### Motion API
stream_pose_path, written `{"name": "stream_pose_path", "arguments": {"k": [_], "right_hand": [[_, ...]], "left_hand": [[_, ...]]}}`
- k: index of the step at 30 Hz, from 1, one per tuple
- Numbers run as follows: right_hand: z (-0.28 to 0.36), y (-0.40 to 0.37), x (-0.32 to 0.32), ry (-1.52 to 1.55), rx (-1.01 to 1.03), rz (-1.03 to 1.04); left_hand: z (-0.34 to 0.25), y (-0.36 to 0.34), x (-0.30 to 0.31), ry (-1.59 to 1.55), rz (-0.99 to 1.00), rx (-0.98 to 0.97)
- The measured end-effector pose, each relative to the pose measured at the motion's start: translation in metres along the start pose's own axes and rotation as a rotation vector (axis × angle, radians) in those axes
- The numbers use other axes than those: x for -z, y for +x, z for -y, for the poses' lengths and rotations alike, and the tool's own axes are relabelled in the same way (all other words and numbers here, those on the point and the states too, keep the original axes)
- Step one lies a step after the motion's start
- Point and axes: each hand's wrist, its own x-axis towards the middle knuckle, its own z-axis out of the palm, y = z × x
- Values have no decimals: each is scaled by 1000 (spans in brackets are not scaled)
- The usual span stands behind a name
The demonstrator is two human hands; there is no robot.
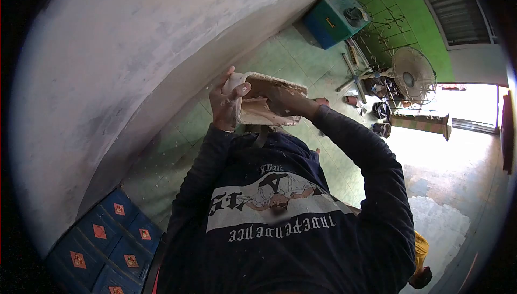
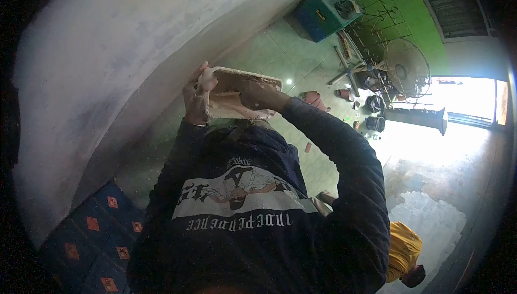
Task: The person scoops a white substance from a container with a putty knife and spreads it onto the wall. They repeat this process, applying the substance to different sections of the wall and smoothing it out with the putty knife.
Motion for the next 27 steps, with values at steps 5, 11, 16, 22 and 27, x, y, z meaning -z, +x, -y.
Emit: {"name": "stream_pose_path", "arguments": {"k": [5,11,16,22,27], "right_hand": [[12,-3,-2,104,-64,15],[22,-4,7,81,-216,173],[44,-12,32,78,-322,191],[59,-19,56,134,-287,132],[102,-36,75,123,-287,-13]], "left_hand": [[4,-9,-3,-46,-50,-12],[13,-7,3,-22,-40,18],[9,-11,-3,-78,-46,36],[21,0,10,55,50,-23],[11,3,13,-11,22,-36]]}}
